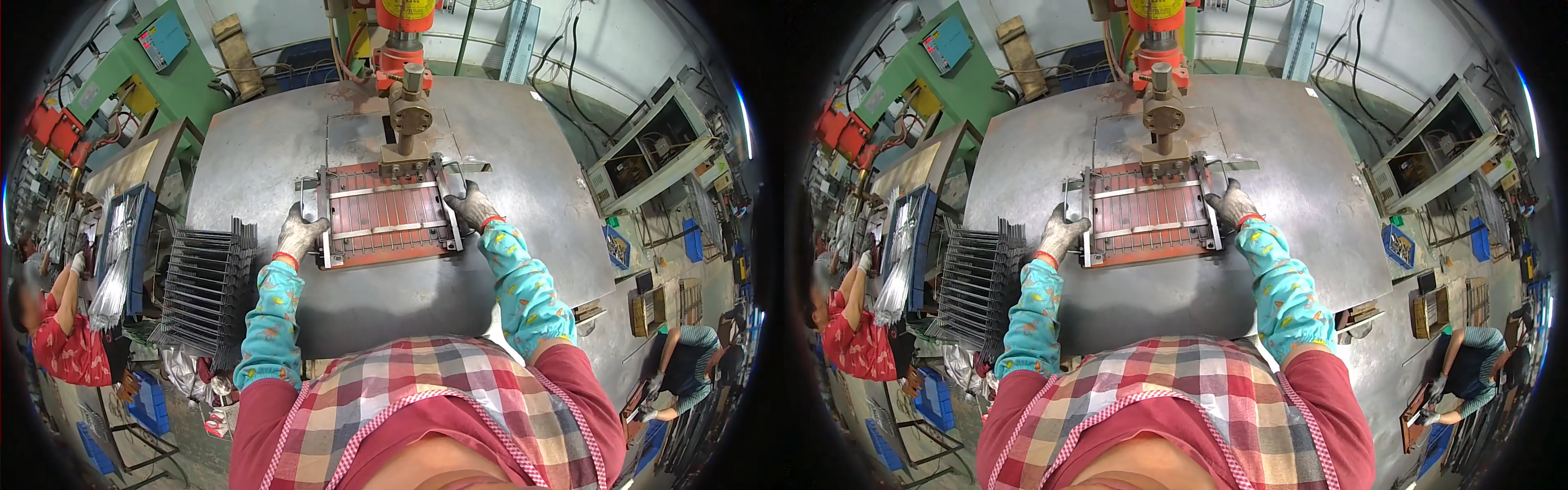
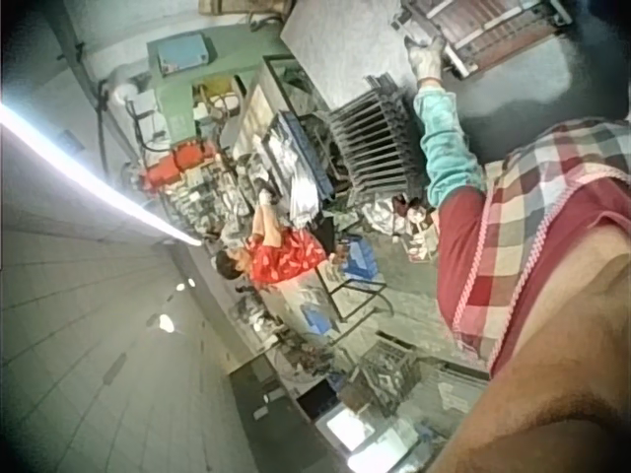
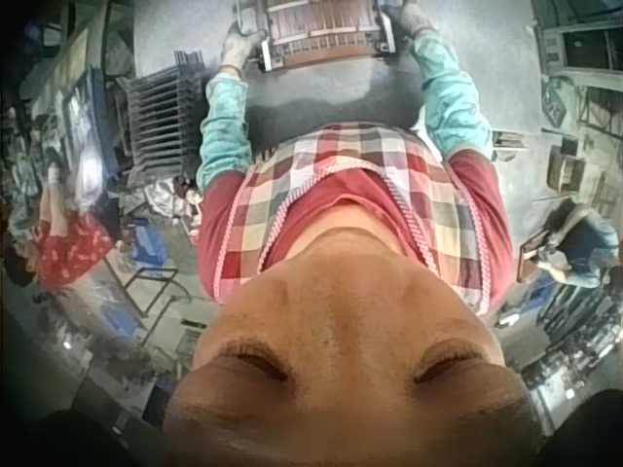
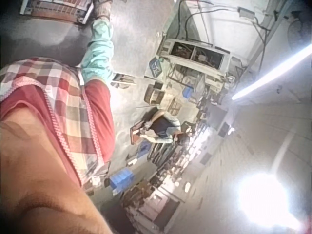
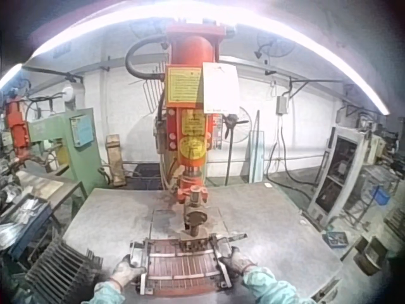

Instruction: The person is assembling and welding metal frames using a specialized jig and machine.

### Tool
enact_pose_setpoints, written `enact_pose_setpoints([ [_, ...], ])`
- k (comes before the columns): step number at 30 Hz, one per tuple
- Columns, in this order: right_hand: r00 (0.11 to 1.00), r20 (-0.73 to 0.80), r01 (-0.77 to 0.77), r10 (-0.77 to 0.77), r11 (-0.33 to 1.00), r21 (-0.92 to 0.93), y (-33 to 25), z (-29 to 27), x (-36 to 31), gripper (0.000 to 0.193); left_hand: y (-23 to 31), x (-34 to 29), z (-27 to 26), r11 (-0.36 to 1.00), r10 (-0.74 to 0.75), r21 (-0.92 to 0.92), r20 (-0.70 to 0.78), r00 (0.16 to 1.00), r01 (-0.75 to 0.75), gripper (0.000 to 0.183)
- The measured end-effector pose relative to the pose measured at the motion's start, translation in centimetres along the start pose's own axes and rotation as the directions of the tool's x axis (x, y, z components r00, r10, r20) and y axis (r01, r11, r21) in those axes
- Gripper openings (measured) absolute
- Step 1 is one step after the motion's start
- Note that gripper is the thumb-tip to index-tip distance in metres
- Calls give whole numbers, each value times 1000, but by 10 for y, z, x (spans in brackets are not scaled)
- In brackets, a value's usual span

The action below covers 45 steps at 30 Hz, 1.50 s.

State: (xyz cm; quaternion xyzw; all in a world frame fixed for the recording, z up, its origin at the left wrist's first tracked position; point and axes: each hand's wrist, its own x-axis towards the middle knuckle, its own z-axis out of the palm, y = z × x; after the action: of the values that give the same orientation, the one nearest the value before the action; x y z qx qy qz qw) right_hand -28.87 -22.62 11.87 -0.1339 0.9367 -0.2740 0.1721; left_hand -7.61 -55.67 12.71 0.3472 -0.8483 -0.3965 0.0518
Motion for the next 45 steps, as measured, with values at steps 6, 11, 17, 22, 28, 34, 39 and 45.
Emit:
enact_pose_setpoints([
  [6, 990, -48, 133, -134, 991, -26, -11, -13, -12, 84, 17, -23, -10, 996, 44, 81, -42, 998, -40, 80],
  [11, 969, 249, 19, 2, 996, -82, -18, -38, -54, 74, 12, -73, 5, 997, 2, 71, 5, 1000, -2, 92],
  [17, 989, -76, 104, -126, 964, -245, 16, -11, -98, 65, 25, -94, 13, 1000, -21, 0, -114, 993, 21, 86],
  [22, 994, -81, 106, -72, 462, 880, 14, -61, -132, 51, 24, -34, 33, 960, 212, 240, -287, 934, -145, 69],
  [28, 894, -428, 395, 129, 222, 892, 88, -144, -177, 54, 35, -1, 42, 760, 274, 642, -174, 946, -102, 48],
  [34, 834, -453, 468, 315, 33, 883, 266, -149, -142, 51, 55, 5, 45, 743, 216, 668, -175, 960, -45, 47],
  [39, 593, -653, -502, 472, 850, 158, 252, -131, -134, 69, 48, 0, 45, 803, 169, 596, -264, 949, 23, 45],
  [45, 858, -505, 298, -94, 892, 339, 121, -50, -94, 49, 44, 3, 48, 836, 284, 541, -286, 915, -91, 39],
])
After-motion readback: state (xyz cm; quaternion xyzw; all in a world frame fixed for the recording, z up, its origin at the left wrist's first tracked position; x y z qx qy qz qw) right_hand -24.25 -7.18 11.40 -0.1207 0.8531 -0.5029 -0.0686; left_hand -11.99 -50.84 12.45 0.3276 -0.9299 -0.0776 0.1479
